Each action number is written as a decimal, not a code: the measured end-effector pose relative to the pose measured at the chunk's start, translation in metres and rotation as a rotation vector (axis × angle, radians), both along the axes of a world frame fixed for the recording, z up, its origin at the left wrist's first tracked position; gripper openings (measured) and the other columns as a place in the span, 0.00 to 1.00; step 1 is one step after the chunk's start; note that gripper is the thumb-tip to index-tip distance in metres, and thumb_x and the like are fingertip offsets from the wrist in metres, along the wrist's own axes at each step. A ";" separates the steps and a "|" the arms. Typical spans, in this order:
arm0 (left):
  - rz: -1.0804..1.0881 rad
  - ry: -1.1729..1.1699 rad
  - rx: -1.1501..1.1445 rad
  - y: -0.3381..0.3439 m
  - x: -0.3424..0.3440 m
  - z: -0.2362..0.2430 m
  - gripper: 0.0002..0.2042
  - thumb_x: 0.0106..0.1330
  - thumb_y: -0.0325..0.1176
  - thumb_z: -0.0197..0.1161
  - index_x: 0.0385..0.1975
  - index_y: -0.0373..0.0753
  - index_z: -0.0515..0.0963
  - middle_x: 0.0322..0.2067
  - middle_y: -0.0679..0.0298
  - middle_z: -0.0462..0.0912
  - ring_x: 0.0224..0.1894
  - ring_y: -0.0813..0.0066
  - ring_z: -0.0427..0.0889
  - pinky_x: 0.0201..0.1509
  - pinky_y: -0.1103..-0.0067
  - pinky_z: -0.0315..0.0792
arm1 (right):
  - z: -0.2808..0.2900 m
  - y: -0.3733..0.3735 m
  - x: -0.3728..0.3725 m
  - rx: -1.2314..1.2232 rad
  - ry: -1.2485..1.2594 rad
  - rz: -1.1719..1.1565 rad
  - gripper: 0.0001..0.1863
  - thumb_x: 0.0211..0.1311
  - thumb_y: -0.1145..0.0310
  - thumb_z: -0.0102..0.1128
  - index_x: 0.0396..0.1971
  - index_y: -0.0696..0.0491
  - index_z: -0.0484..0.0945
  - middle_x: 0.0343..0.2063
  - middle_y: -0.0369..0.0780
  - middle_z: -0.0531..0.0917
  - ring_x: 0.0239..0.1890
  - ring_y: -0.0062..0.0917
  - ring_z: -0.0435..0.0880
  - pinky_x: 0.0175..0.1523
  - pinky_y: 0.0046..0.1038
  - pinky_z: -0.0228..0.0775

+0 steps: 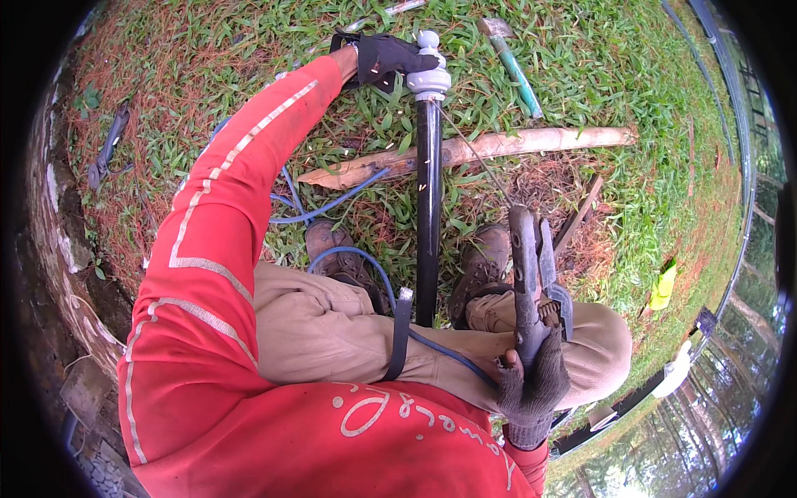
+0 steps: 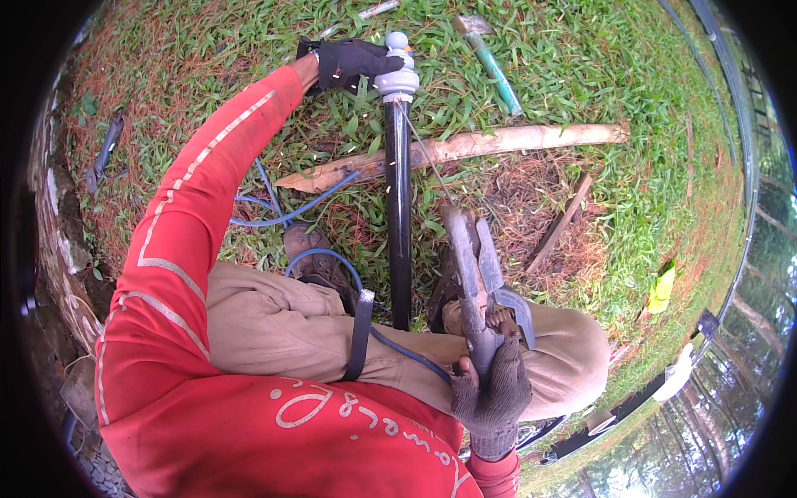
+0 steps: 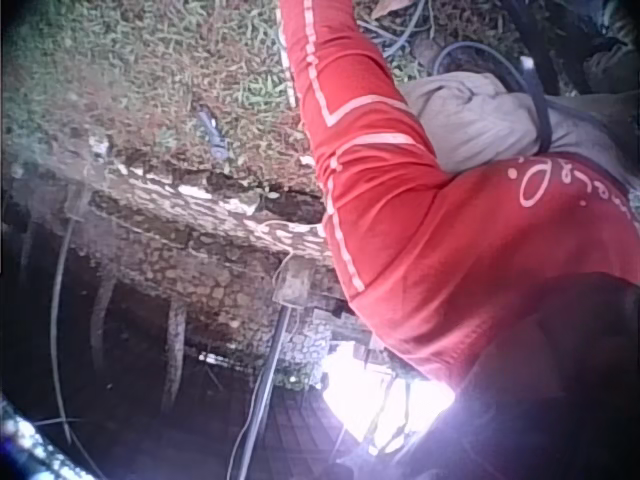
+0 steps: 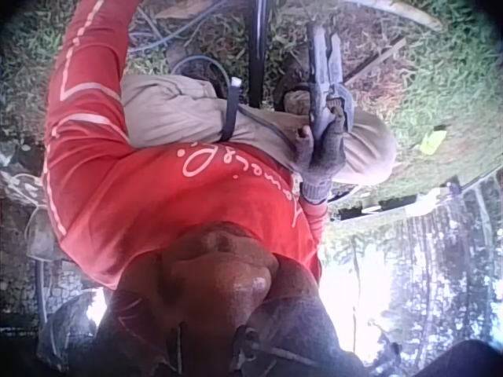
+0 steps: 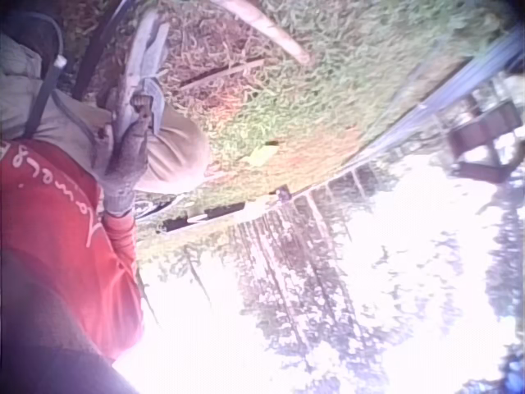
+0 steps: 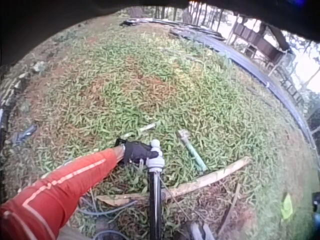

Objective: The person prepares a metal pole by filing the end of a decorative cap, and then welds the cap onto the end of the long pole while sitting on the grass.

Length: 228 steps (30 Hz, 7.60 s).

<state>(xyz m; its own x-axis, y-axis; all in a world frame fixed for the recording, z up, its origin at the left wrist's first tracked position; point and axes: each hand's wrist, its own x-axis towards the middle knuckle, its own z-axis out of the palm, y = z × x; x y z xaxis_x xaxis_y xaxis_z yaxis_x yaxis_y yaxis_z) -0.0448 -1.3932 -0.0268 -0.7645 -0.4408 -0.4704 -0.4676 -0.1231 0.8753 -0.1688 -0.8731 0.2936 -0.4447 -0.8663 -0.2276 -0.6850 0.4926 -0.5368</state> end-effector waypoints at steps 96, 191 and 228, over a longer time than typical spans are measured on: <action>-0.064 -0.221 -0.066 0.006 -0.008 0.046 0.34 0.66 0.68 0.73 0.59 0.44 0.88 0.41 0.65 0.87 0.35 0.77 0.79 0.33 0.75 0.76 | 0.007 -0.004 -0.001 0.051 0.035 0.004 0.38 0.66 0.64 0.73 0.68 0.73 0.71 0.54 0.60 0.88 0.50 0.54 0.93 0.54 0.40 0.85; -0.044 -0.200 -0.079 0.007 0.002 0.057 0.38 0.61 0.71 0.74 0.55 0.40 0.88 0.41 0.63 0.88 0.28 0.79 0.76 0.30 0.76 0.73 | -0.007 -0.010 -0.003 -0.017 0.103 0.040 0.38 0.63 0.60 0.77 0.64 0.73 0.75 0.42 0.58 0.90 0.42 0.53 0.93 0.49 0.40 0.85; 0.076 -0.124 0.237 -0.015 -0.012 0.003 0.31 0.66 0.66 0.75 0.45 0.39 0.92 0.34 0.65 0.89 0.34 0.76 0.79 0.37 0.73 0.75 | -0.006 -0.012 -0.001 -0.021 0.038 -0.019 0.36 0.64 0.63 0.77 0.63 0.75 0.76 0.40 0.56 0.90 0.39 0.46 0.94 0.48 0.37 0.85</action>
